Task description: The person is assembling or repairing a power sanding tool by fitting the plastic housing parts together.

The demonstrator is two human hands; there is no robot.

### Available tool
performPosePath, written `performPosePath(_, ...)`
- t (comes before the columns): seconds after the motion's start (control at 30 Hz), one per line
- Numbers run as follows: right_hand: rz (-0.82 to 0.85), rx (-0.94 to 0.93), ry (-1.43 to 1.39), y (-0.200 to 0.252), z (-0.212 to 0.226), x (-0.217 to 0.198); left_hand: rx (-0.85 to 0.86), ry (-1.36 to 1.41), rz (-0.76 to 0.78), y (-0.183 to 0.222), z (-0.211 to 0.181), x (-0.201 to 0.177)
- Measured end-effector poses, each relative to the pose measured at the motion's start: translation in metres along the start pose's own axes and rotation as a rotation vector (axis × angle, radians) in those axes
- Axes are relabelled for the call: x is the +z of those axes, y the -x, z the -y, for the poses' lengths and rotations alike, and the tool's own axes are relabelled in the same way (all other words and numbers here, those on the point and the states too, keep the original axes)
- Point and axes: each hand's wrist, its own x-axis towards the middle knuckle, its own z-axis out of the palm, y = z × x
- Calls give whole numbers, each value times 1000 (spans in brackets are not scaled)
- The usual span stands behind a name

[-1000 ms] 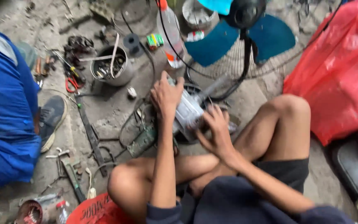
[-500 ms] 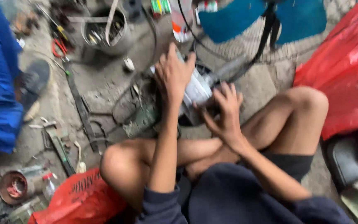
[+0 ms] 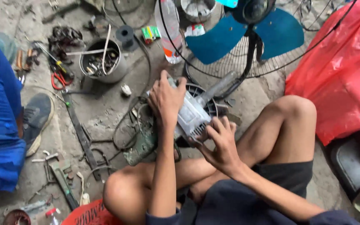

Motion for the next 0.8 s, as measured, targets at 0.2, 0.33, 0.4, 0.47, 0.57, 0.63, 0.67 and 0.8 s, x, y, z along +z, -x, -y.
performPosePath(0.2, -65, 28, -71, -21, 7, -4, -14, -45, 31, 9, -4, -2)
performPosePath(0.33, -35, -48, -52, -12, 5, 0, -5, 4, -7, 5, -8, -16)
performPosePath(0.4, -15, -25, -64, -16, 2, -1, -27, 13, 23, 13, -7, -9)
performPosePath(0.47, -92, -36, -112, -36, 6, 1, -5, 4, -8, 11, -8, -7)
performPosePath(0.57, -22, -43, -37, -5, 14, -10, 4, 1, -27, 6, 0, 2)
performPosePath(0.63, -33, -57, -32, -13, 4, -2, 4, 25, -17, 4, -6, -7)
performPosePath(0.67, -30, -51, -31, -10, 1, 1, -10, 42, 12, 10, -6, -9)
performPosePath(0.8, -92, -43, -113, -25, 7, 0, -1, 7, 8, 8, -6, -5)
